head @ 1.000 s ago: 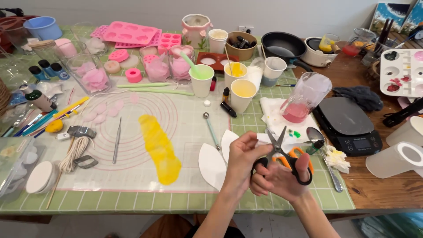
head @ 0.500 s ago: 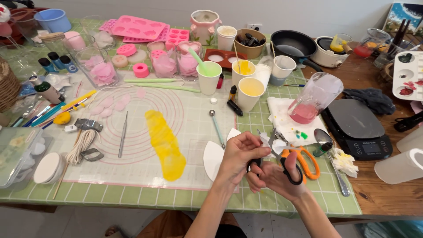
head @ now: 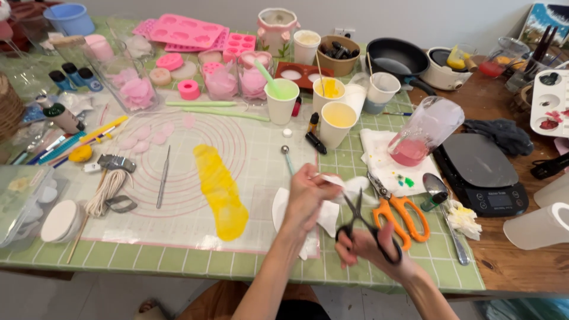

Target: Cutting a yellow wax sheet into specific strips using scissors for candle making.

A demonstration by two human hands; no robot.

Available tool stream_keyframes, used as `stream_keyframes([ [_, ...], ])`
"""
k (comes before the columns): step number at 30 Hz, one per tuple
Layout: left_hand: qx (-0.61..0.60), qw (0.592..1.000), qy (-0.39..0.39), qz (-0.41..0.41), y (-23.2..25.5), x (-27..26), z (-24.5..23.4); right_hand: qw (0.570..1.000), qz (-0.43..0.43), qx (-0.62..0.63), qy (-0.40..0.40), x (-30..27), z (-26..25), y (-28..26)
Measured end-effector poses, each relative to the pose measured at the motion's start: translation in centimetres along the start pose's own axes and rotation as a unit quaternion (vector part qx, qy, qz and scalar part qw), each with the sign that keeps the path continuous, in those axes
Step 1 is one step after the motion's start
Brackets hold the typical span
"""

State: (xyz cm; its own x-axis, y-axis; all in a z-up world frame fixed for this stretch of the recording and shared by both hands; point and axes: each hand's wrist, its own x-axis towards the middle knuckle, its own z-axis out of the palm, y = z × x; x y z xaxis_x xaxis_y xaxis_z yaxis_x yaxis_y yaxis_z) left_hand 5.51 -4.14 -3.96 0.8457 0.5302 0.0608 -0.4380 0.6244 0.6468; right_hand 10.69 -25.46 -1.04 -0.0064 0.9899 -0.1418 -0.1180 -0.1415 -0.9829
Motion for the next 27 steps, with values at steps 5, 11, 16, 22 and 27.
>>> stream_keyframes([
  [5,0.03,0.995,0.063,0.064,3.9,0.3,-3.5,1.0,-0.013,0.003,0.003,-1.8,-0.4,-0.1],
  [11,0.03,0.999,0.012,0.025,0.9,-3.0,-0.5,0.998,-0.057,0.035,0.002,-0.5,-1.6,0.7],
  [16,-0.061,0.994,-0.044,-0.076,-0.4,-5.6,3.5,0.997,-0.07,0.028,-0.018,0.2,-1.8,-0.2],
  [22,-0.026,0.997,-0.066,-0.039,0.4,-5.4,4.7,1.0,-0.023,-0.009,0.012,0.1,-2.3,-0.1],
  [27,-0.063,0.997,-0.05,-0.01,-0.6,-4.9,3.7,1.0,0.006,0.022,-0.009,0.4,-2.3,0.2],
])
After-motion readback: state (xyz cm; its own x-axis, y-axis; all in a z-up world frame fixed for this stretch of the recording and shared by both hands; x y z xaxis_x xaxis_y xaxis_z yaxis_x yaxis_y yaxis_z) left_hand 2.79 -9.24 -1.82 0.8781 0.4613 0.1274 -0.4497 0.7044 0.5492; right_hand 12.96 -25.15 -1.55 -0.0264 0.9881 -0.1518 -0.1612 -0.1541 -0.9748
